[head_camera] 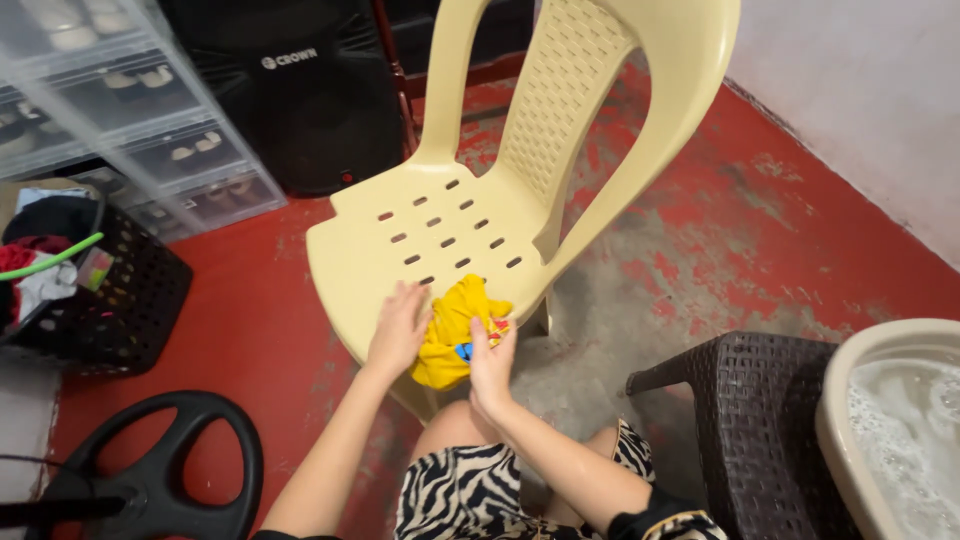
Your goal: The person wipes a dark brown plastic chair with a yellow cloth, then rinses the cloth in a basin of soapy water. They continue by wiping a beige plastic chair with the same cloth, cleaning the seat and backrest surfaces.
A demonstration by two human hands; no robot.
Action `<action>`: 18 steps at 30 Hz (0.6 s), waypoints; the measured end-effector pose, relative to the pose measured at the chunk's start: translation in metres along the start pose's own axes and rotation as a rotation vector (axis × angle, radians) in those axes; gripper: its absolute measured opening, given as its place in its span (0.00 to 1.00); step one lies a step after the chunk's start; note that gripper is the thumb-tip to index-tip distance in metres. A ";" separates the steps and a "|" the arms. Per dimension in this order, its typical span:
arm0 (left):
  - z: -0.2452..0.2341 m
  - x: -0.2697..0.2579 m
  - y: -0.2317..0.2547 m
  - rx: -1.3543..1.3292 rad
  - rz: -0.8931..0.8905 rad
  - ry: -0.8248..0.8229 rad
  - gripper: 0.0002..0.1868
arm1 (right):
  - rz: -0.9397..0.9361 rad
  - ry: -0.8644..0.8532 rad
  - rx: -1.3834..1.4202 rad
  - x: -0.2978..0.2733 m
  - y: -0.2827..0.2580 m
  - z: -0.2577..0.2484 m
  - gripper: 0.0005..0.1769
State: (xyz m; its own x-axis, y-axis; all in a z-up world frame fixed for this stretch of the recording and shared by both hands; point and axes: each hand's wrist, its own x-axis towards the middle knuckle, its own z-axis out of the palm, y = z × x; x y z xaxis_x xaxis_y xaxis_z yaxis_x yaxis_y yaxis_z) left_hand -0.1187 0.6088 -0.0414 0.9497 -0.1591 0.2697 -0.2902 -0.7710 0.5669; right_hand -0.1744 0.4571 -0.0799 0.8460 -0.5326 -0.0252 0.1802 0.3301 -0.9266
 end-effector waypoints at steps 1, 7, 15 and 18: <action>-0.004 0.002 0.012 -0.001 0.004 -0.009 0.27 | 0.001 0.009 -0.001 0.005 -0.011 -0.003 0.18; -0.001 0.007 0.021 0.105 0.087 -0.166 0.26 | -0.241 -0.081 -0.061 0.053 -0.024 -0.008 0.15; -0.001 0.013 -0.004 -0.527 0.099 -0.056 0.28 | 0.033 -0.114 0.012 0.111 -0.014 0.036 0.15; -0.015 0.013 0.014 -0.469 0.066 -0.094 0.27 | 0.095 -0.169 -0.043 0.114 -0.025 0.047 0.22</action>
State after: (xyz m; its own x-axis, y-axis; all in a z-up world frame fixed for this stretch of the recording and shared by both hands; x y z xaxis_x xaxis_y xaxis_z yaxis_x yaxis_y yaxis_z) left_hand -0.1124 0.6050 -0.0182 0.9278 -0.2700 0.2573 -0.3512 -0.3998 0.8467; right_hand -0.0586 0.4249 -0.0416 0.9309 -0.3613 -0.0533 0.0771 0.3369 -0.9384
